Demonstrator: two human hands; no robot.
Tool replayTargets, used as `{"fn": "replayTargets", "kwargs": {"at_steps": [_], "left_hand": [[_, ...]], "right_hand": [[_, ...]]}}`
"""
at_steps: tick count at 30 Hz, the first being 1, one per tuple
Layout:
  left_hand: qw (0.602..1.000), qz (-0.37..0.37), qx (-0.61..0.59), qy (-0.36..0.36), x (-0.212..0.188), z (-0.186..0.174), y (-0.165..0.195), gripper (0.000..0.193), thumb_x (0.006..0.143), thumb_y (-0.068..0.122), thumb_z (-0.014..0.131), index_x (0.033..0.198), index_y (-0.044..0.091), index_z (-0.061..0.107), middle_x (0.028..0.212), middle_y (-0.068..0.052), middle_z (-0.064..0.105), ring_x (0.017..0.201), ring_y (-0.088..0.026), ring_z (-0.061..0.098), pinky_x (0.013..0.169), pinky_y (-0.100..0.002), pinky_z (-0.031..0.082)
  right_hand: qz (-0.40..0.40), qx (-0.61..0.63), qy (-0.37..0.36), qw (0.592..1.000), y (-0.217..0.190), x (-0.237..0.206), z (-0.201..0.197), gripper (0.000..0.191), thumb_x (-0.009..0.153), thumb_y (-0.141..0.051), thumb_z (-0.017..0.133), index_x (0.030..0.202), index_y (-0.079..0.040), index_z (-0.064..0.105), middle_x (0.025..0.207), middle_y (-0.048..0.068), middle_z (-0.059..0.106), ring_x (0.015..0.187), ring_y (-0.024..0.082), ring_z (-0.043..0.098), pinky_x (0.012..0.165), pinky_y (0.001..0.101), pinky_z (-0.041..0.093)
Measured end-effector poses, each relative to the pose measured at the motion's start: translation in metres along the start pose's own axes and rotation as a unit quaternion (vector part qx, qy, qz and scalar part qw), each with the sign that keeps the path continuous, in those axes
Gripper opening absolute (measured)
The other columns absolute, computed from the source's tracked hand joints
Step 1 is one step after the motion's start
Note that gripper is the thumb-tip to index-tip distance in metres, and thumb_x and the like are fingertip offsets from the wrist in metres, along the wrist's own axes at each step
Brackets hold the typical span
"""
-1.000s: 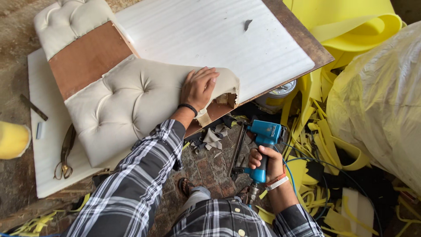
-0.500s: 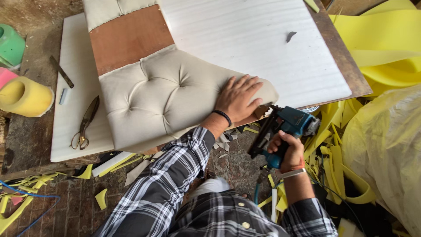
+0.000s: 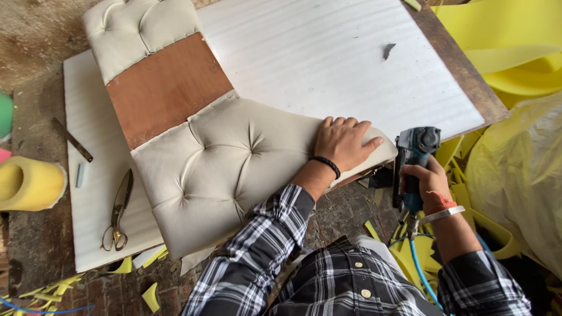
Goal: The person upholsters a tufted fabric panel onto a wooden furniture frame. They press and align the fabric over the frame, use a pneumatic nail gun to fasten the fabric edges to the wood, trim excess fabric with scissors, and press the cushion flat while repositioning the piece on the work table.
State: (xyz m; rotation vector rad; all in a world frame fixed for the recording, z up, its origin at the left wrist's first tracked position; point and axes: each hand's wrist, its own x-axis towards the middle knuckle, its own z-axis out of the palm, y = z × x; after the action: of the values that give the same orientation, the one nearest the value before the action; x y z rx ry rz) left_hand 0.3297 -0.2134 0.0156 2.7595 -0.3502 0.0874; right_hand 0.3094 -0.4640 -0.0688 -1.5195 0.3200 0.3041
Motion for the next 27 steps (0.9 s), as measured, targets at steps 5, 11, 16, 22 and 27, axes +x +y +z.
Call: {"fn": "replayTargets", "kwargs": {"at_steps": [5,11,16,22,27], "left_hand": [[0.997,0.007,-0.040,0.060,-0.001,0.002,-0.007,0.055,0.097,0.060,0.050,0.121,0.017,0.072,0.117,-0.008,0.074,0.113,-0.026,0.066,0.106,-0.051,0.041],[0.989,-0.010,-0.102,0.111,0.003,-0.007,-0.021,0.043,0.098,0.053,0.058,0.111,0.015,0.075,0.112,-0.005,0.077,0.111,-0.025,0.069,0.104,-0.048,0.045],[0.970,-0.077,-0.150,0.172,0.017,-0.024,-0.043,0.028,0.099,0.037,0.066,0.094,0.013,0.078,0.096,-0.005,0.078,0.096,-0.024,0.074,0.094,-0.045,0.052],[0.958,-0.111,-0.131,0.228,0.018,-0.025,-0.055,0.020,0.097,0.026,0.068,0.090,0.011,0.078,0.089,-0.005,0.078,0.093,-0.025,0.074,0.090,-0.044,0.056],[0.943,-0.200,-0.078,0.254,0.009,-0.022,-0.068,0.016,0.099,0.025,0.067,0.095,0.013,0.077,0.101,-0.004,0.078,0.103,-0.021,0.074,0.101,-0.043,0.053]], "right_hand": [[-0.010,-0.192,-0.075,0.978,-0.013,0.085,0.005,0.035,0.087,-0.010,0.072,0.118,0.000,0.063,0.085,0.012,0.067,0.069,0.023,0.064,0.060,0.0400,0.054],[-0.206,-0.532,-0.119,0.812,-0.039,0.206,0.026,0.089,0.075,-0.018,0.085,0.156,-0.015,0.047,0.112,0.025,0.070,0.101,0.040,0.070,0.087,0.0458,0.055],[-0.256,-0.648,-0.129,0.706,-0.051,0.280,0.064,0.091,0.077,-0.024,0.081,0.159,-0.030,0.042,0.122,0.020,0.069,0.111,0.042,0.066,0.094,0.0500,0.053],[-0.361,-0.629,-0.104,0.681,-0.033,0.280,0.092,0.074,0.071,-0.036,0.086,0.138,-0.019,0.060,0.126,0.021,0.065,0.112,0.040,0.065,0.091,0.0490,0.054],[-0.209,-0.363,-0.355,0.836,-0.057,0.236,0.153,0.050,0.086,-0.032,0.078,0.131,-0.010,0.070,0.132,0.019,0.069,0.116,0.030,0.069,0.098,0.0405,0.055]]}}
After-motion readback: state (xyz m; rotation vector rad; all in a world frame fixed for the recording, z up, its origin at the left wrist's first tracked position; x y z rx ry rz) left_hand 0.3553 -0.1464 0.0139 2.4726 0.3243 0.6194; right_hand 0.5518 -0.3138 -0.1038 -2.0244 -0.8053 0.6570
